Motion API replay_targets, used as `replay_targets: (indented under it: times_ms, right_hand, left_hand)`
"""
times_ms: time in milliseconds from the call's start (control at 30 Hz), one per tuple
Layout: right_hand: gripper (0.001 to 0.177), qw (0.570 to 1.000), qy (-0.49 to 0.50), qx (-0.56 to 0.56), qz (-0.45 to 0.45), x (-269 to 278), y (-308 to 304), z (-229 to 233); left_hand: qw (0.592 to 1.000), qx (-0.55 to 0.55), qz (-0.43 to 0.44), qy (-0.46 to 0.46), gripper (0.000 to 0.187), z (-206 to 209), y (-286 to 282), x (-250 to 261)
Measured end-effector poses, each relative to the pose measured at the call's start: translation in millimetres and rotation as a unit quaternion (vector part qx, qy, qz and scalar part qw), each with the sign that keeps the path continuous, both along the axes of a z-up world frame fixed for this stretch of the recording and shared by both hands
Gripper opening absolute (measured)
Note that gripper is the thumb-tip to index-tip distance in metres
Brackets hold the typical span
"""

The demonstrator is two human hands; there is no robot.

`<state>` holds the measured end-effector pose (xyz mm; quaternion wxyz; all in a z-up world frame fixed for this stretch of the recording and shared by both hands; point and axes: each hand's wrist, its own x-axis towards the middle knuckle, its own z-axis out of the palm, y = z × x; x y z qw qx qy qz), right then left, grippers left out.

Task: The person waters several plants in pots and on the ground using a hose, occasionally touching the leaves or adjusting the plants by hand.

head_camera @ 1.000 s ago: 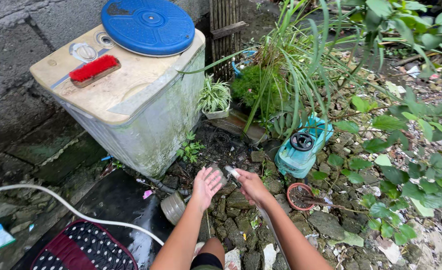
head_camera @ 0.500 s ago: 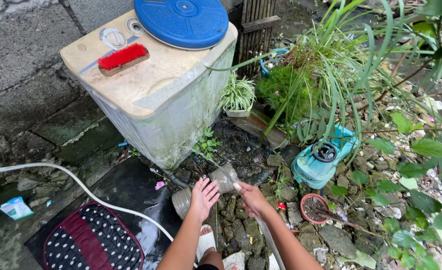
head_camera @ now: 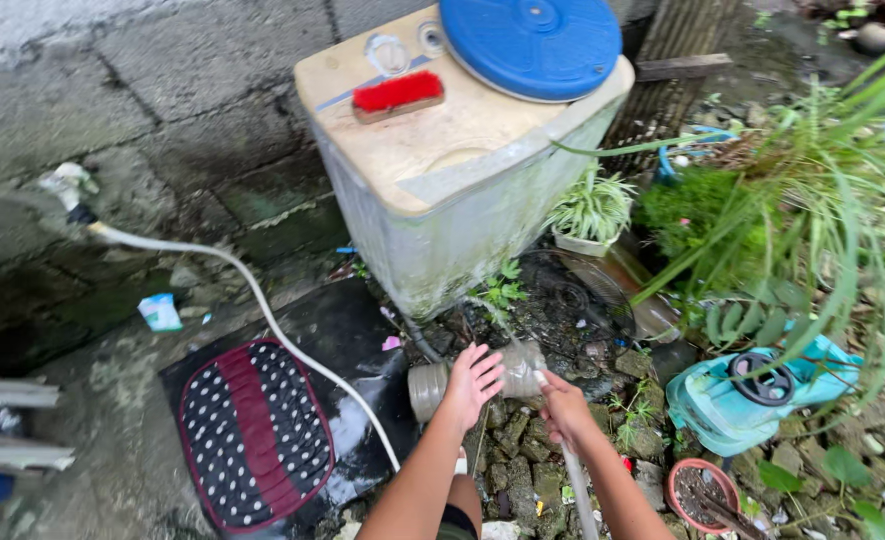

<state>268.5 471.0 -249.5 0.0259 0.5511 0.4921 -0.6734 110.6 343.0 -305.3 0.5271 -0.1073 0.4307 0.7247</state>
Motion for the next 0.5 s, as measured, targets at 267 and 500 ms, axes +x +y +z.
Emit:
replay_targets:
  times_ms: [267,500]
  right_hand:
    - [0.049,1.000,-0.012,0.006,0.024,-14.6,31.8,-23.4]
    - [0.052,0.999,-0.029,-0.021,0.006,-45.8,71.5,-36.1]
  left_hand:
    - [1.000,-0.016,-0.006,-0.006,0.070,-10.9,24.1,-13.1]
    - [0.998,-0.031,-0.039,0.027,0.067,-14.9,70.2,-63.8]
